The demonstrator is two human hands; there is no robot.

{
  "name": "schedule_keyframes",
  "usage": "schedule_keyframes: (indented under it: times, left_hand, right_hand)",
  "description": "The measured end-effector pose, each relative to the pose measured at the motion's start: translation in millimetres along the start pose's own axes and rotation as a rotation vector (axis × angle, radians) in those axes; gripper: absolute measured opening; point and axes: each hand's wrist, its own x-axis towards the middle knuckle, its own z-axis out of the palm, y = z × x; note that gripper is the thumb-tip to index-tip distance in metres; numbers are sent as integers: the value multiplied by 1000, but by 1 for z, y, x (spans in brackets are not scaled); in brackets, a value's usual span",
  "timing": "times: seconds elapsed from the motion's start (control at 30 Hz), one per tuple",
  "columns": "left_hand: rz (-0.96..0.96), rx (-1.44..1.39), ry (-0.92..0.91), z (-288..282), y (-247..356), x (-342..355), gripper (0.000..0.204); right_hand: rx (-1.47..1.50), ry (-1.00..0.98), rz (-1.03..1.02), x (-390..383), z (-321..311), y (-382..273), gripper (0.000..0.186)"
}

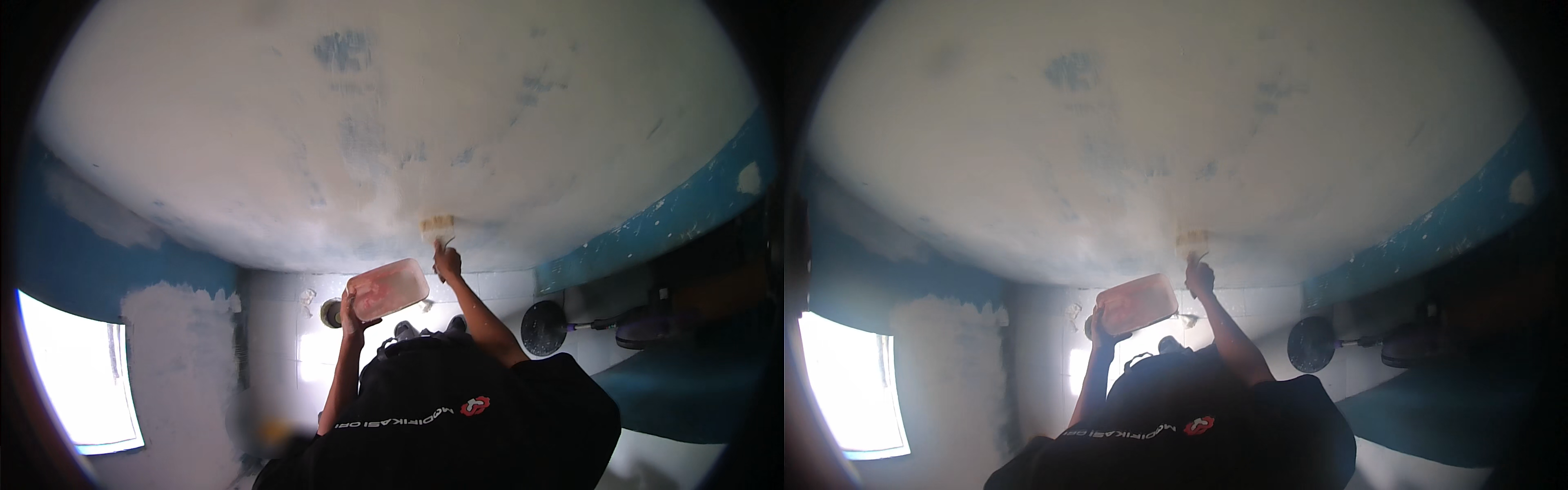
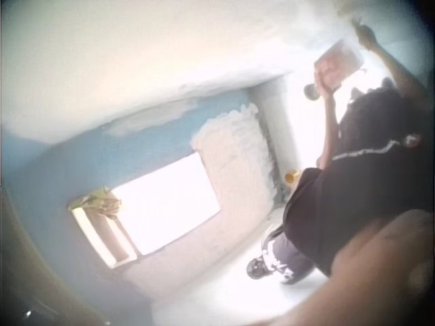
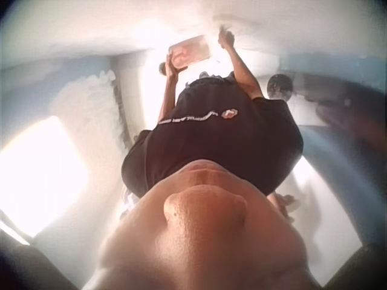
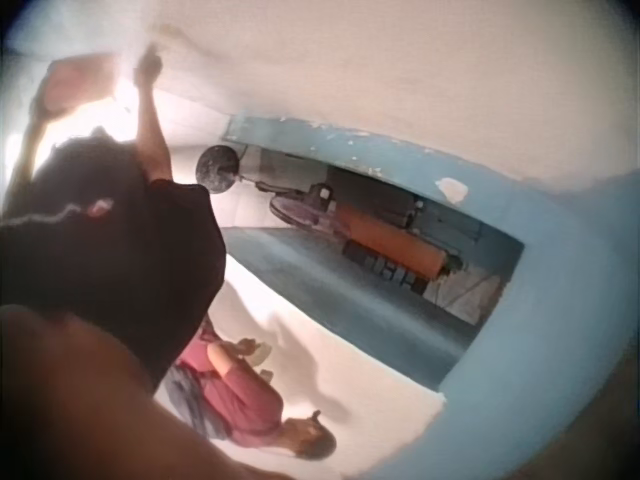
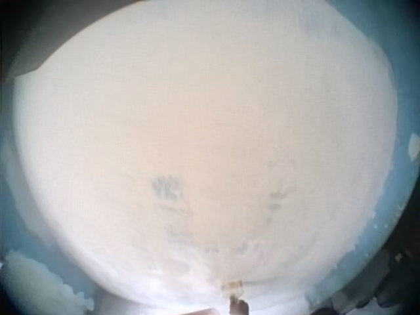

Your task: The person paints a ceiling white using a brush and a small container of paint. They repeatedly dip the brush into the container and apply paint to the ceiling in broad strokes, covering patches of blue and gray.

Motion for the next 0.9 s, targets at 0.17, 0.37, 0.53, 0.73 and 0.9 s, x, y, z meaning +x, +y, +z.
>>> schedule_keyframes:
  times: [0.17,0.37,0.53,0.73,0.9]
  left_hand:
    - [24,-1,-27,-9,-3,11,81]
    - [85,-14,-5,-6,2,9,82]
    - [114,-58,81,-7,-1,6,81]
    - [134,-149,248,-18,-22,-10,83]
    - [130,-172,293,-18,-21,-20,78]
  right_hand:
    - [141,-65,-96,-16,-25,-77,65]
    - [176,287,-603,-49,-48,-133,67]
    - [-197,-31,-258,-3,18,-53,55]
    - [-33,-100,-232,-13,0,-102,63]
    - [428,82,-493,-49,-29,-184,66]
